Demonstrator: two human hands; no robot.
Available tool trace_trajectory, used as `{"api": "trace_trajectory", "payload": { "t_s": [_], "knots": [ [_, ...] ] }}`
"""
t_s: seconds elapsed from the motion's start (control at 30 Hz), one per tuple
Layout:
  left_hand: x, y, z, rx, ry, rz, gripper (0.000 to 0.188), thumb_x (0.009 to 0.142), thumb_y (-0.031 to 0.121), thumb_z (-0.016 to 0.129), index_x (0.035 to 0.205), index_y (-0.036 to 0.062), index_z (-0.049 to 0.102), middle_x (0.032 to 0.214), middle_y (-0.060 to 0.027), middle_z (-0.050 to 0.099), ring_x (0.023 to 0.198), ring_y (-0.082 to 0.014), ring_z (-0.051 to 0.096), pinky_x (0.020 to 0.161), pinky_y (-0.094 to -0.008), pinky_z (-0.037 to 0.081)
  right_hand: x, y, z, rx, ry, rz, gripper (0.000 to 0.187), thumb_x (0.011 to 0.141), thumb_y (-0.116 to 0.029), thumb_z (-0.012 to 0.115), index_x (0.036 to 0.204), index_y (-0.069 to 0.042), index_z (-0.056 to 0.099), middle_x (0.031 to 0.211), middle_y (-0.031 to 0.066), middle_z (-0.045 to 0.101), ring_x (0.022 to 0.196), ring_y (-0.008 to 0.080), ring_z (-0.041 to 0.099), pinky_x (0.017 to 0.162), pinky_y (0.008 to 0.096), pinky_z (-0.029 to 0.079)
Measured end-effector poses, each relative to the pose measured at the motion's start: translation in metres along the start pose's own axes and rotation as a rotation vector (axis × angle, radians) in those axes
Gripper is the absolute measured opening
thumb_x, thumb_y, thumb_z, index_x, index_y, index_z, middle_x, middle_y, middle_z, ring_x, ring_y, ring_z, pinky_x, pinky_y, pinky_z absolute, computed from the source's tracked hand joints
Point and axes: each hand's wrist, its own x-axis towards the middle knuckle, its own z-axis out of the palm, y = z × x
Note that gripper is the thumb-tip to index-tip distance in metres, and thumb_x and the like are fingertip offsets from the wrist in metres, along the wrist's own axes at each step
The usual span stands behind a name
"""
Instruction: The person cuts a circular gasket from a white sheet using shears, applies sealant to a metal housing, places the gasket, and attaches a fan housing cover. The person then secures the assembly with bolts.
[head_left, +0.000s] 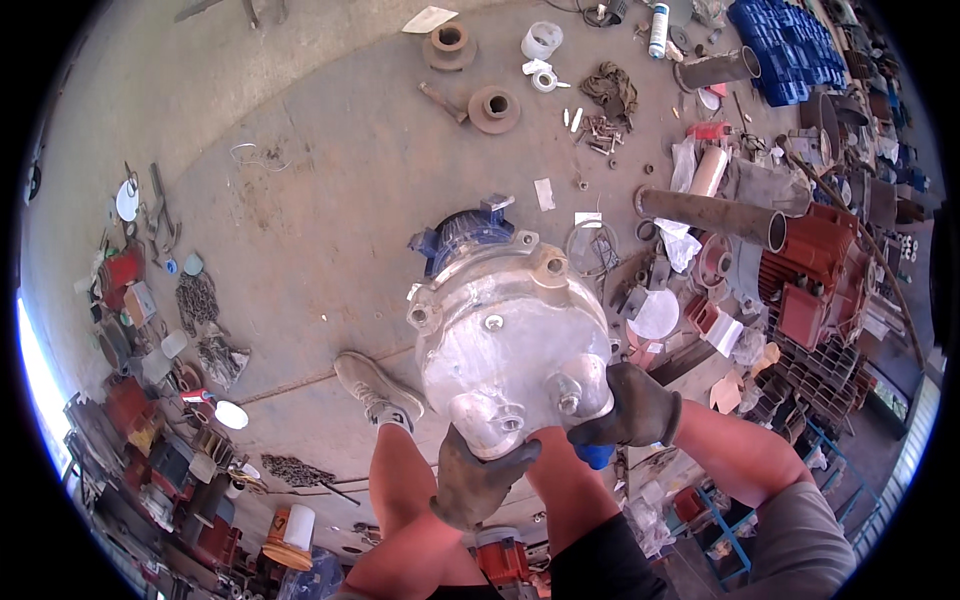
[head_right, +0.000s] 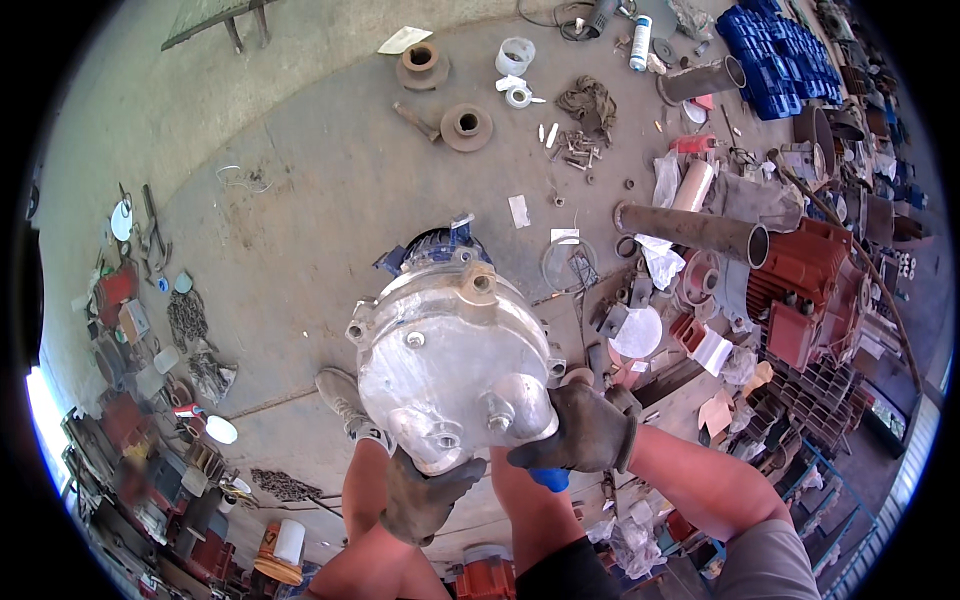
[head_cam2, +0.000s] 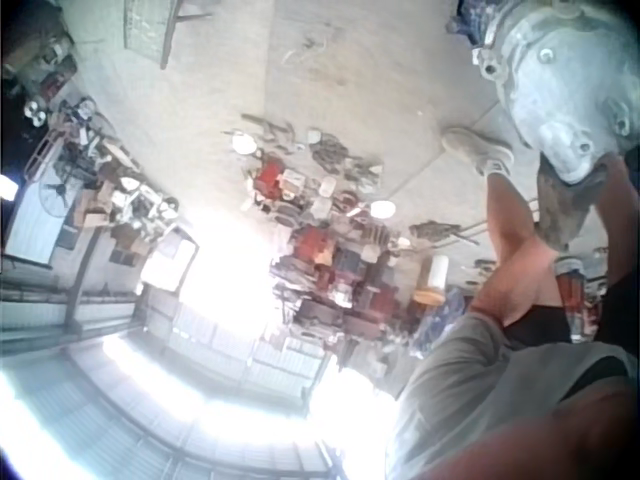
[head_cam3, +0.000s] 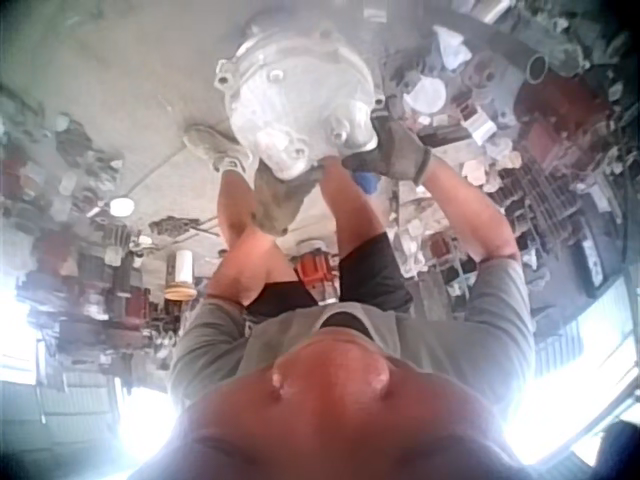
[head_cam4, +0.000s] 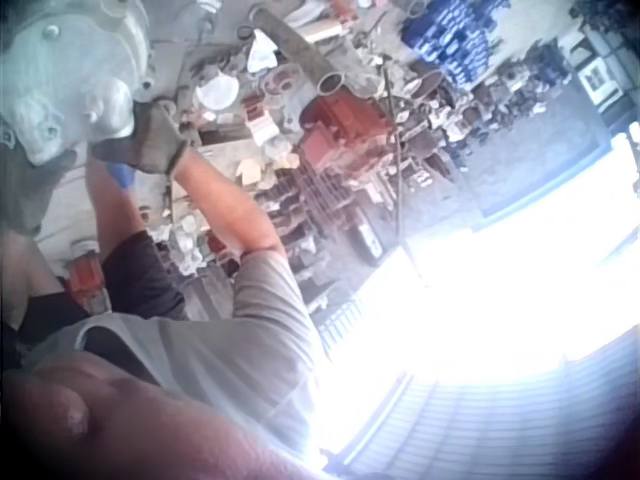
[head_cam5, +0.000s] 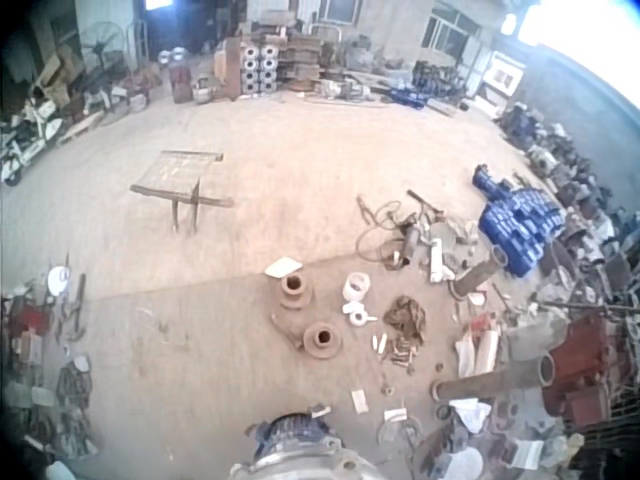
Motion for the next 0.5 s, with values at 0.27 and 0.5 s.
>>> {"api": "trace_trajectory", "payload": {
  "t_s": [0.27,0.5],
  "knots": [
    [-0.0022,-0.0105,0.0039,-0.035,0.014,0.049,0.061,0.079,0.016,0.092,0.127,-0.0047,0.06,0.103,-0.0129,0.075,0.089,-0.0209,0.074,0.078,-0.0345,0.061,0.0051,0.0063,-0.0048,-0.02,0.012,-0.06,0.058,0.078,-0.042,0.092,0.116,-0.001,0.075,0.09,0.0186,0.078,0.078,0.0307,0.076,0.079,0.0416,0.061],
    [-0.0006,-0.0058,0.0038,-0.182,-0.002,-0.156,0.063,0.079,0.015,0.093,0.128,-0.0059,0.059,0.102,-0.0124,0.074,0.088,-0.0199,0.073,0.078,-0.0334,0.061,0.008,0.01,-0.0082,-0.104,0.013,-0.041,0.058,0.077,-0.05,0.09,0.108,-0.002,0.077,0.086,0.0186,0.077,0.076,0.0334,0.075,0.078,0.0408,0.059]
  ]
}}
